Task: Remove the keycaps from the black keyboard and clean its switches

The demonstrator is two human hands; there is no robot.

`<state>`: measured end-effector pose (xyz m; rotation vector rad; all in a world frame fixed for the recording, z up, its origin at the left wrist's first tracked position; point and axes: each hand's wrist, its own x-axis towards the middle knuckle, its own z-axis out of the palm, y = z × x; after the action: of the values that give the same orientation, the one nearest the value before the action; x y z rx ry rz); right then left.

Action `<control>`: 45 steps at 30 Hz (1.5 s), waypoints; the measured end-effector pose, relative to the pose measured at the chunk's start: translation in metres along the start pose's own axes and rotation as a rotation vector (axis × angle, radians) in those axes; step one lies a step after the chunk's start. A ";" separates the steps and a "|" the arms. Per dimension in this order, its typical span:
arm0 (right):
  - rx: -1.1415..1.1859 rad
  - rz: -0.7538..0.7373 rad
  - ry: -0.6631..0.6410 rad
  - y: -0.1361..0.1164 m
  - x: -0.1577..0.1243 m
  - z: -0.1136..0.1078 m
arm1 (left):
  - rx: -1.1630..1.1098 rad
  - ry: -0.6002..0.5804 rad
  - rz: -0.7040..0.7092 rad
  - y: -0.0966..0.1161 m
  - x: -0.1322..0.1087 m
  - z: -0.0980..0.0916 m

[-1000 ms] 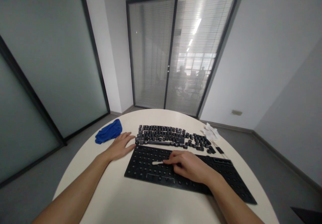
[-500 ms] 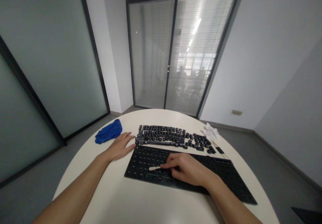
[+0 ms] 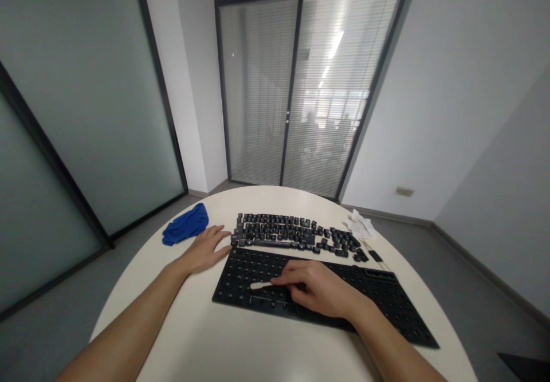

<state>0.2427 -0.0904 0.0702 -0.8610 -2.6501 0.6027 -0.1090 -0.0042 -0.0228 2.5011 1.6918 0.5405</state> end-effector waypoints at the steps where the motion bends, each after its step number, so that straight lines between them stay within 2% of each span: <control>1: 0.001 -0.008 0.002 0.000 0.000 0.000 | 0.002 -0.003 0.000 0.000 0.000 0.000; 6: -0.004 -0.060 0.003 -0.001 0.002 0.004 | 0.001 0.006 0.001 -0.001 0.001 0.002; 13: -0.046 -0.077 -0.068 -0.005 0.004 0.012 | 0.007 0.006 -0.004 0.003 0.002 0.001; 23: -0.130 -0.008 0.061 0.001 -0.004 -0.007 | 0.007 0.004 -0.001 0.001 0.000 0.002; 30: -0.135 0.019 0.010 0.008 -0.005 -0.006 | 0.014 0.001 0.001 -0.001 0.000 0.003; 45: -0.094 0.037 0.020 0.008 -0.006 -0.007 | 0.024 -0.012 0.003 -0.002 0.000 0.004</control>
<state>0.2545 -0.0859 0.0717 -0.9393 -2.6681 0.4795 -0.1096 -0.0031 -0.0267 2.5184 1.7004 0.5073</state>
